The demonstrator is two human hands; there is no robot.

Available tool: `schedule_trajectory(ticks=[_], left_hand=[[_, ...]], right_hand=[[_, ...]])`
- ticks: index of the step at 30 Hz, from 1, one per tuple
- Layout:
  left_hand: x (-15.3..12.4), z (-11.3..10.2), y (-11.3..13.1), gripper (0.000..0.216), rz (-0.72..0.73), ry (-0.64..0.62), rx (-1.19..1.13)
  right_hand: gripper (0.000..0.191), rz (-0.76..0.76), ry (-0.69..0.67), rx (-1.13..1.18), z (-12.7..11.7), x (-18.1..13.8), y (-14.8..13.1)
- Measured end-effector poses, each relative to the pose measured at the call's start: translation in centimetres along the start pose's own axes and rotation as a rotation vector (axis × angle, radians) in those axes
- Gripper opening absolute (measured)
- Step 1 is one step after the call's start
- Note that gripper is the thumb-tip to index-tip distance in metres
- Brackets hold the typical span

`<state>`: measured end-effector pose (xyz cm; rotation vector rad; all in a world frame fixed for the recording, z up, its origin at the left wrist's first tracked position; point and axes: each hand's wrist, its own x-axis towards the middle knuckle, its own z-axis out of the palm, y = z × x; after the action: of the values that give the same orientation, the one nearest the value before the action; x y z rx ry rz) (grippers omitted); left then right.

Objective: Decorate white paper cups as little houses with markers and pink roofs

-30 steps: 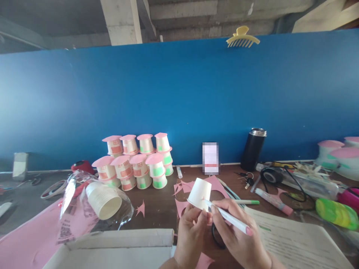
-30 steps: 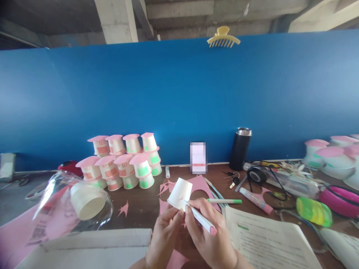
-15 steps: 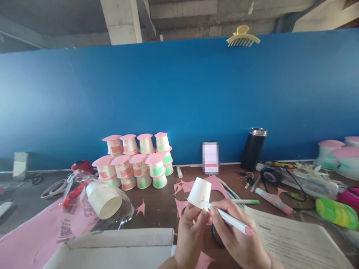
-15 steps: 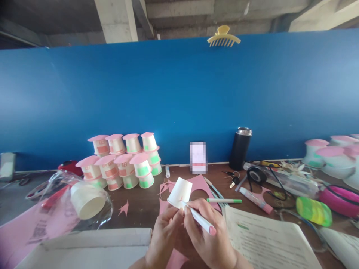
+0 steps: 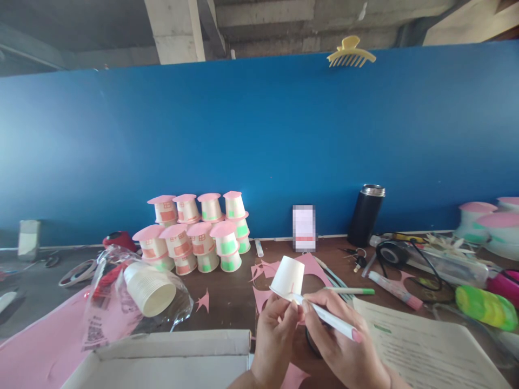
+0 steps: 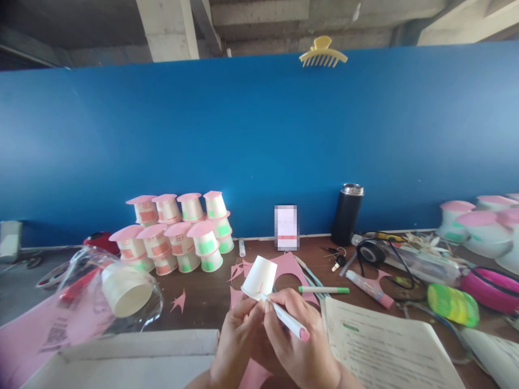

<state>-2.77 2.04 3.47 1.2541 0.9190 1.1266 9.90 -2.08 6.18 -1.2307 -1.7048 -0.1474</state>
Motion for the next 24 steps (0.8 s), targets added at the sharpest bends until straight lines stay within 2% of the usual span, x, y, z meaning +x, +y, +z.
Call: schedule_trajectory(ticks=[24], left_hand=[[0.01, 0.21, 0.42, 0.036, -0.035, 0.008, -0.007]], right_hand=[[0.007, -0.009, -0.021, 0.010, 0.17, -0.11, -0.29]])
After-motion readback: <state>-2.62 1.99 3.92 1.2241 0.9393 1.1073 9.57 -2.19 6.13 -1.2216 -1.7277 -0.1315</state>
